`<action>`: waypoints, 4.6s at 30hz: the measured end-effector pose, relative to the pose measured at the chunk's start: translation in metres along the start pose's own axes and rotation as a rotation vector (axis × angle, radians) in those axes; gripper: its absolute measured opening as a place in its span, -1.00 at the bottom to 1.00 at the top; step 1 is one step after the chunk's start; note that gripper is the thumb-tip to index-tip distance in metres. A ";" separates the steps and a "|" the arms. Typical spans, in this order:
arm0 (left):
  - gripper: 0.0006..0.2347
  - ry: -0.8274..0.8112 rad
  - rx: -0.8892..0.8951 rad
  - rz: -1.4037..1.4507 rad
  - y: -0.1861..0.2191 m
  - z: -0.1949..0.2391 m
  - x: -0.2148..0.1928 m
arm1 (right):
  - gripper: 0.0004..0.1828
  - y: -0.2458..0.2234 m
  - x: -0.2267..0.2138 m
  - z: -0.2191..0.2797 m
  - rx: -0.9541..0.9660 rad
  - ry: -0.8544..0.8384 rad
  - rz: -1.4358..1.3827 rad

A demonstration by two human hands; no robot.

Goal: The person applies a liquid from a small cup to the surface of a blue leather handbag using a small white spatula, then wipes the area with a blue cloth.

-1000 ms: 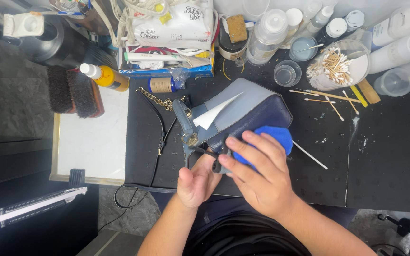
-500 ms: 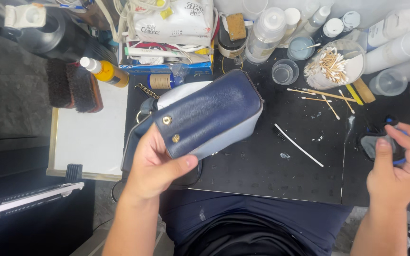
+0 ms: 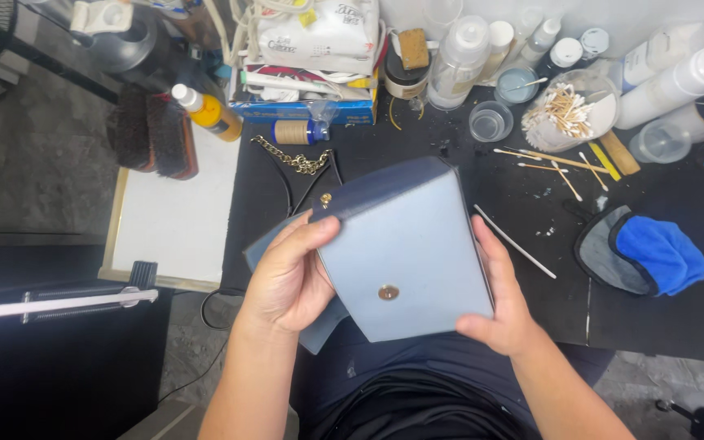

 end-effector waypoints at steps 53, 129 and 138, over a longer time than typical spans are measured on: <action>-0.62 -0.065 0.442 -1.014 -0.022 -0.007 -0.006 | -0.16 0.047 -0.002 -0.049 -0.185 0.097 -0.011; -0.64 0.283 0.774 -1.233 0.011 0.006 0.034 | -0.89 0.004 -0.077 -0.124 -0.059 0.485 1.312; -0.60 0.310 0.797 -1.230 0.012 0.005 0.039 | -0.87 0.002 -0.083 -0.122 -0.063 0.491 1.235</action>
Point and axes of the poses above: each hand's wrist, its own z-axis away from the middle knuckle, its own x-axis out of the palm, y = z × x, the point moved 6 cm from there along -z, towards the middle knuckle, and after that the axes turned 10 degrees about y, right-handed, at the moved point
